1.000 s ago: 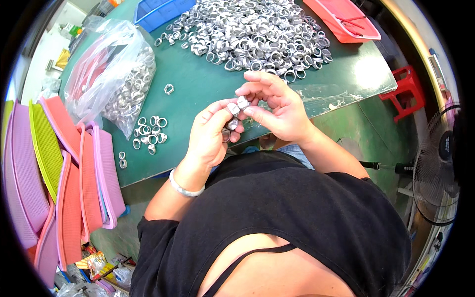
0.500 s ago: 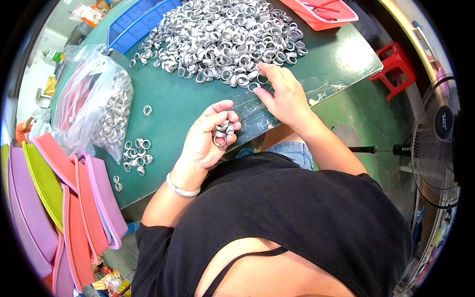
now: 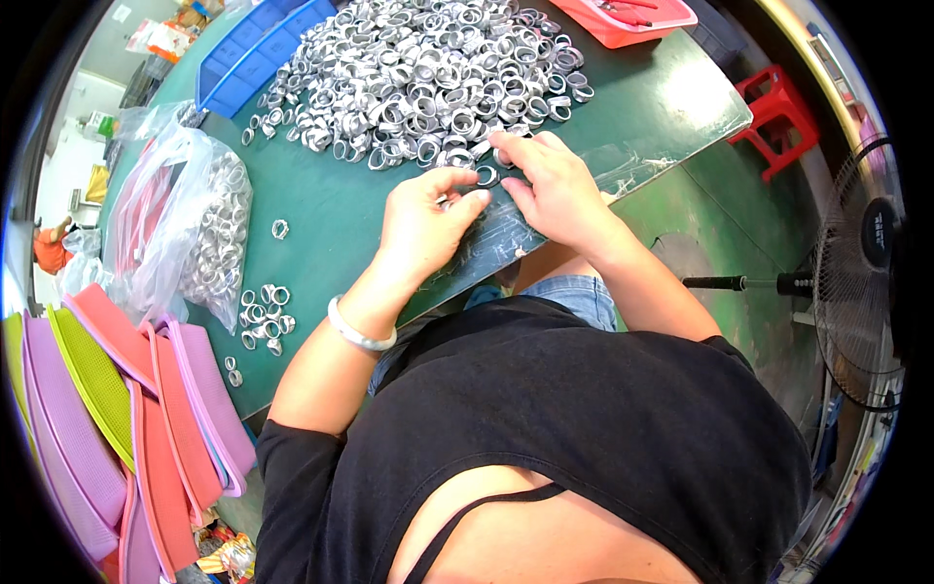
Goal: The person picks up small metal rings and cylindrical caps from a table and fits them together by hand. They repeatedly pick, align, and press the parts to form assembled units, placing the finished pieces into a pile on the table.
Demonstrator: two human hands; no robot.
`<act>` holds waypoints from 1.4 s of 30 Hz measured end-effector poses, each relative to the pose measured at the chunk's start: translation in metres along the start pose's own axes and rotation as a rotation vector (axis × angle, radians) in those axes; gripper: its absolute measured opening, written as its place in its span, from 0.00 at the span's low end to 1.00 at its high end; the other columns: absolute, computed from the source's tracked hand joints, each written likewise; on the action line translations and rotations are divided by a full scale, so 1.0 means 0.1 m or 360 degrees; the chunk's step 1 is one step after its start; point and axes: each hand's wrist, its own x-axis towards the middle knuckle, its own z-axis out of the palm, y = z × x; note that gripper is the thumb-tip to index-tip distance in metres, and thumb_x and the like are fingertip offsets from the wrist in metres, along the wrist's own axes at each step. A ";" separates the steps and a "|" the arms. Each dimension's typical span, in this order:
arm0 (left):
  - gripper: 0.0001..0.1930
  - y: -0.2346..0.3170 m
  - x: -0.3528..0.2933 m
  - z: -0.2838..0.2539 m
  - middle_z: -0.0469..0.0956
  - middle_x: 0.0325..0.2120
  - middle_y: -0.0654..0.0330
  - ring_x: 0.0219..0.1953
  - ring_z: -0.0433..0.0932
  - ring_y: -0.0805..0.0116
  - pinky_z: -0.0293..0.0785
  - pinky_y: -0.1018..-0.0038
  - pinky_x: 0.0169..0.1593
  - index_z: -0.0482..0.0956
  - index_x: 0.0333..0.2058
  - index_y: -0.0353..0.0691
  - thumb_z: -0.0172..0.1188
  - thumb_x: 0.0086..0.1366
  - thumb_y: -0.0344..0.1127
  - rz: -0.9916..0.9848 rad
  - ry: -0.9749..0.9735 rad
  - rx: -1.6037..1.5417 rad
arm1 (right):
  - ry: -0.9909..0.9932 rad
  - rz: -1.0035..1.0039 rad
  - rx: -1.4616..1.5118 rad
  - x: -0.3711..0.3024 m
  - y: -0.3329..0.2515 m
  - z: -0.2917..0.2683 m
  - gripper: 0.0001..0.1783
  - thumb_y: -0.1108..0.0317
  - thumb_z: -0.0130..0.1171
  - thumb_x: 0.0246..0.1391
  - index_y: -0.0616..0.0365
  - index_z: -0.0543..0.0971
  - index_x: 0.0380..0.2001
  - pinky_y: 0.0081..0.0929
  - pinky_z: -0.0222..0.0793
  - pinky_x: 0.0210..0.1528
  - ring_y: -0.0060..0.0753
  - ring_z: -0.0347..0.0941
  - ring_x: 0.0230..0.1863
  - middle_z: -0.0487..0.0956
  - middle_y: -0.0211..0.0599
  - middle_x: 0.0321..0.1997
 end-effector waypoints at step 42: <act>0.20 -0.06 -0.24 0.00 0.74 0.22 0.66 0.22 0.70 0.81 0.62 0.87 0.23 0.72 0.36 0.37 0.67 0.52 0.45 0.0115 -0.0158 -0.1181 | -0.0008 0.0222 0.1709 -0.14 -0.25 -0.19 0.34 0.84 0.60 0.42 0.60 0.64 0.55 0.21 0.68 0.45 0.21 0.69 0.39 0.73 0.35 0.41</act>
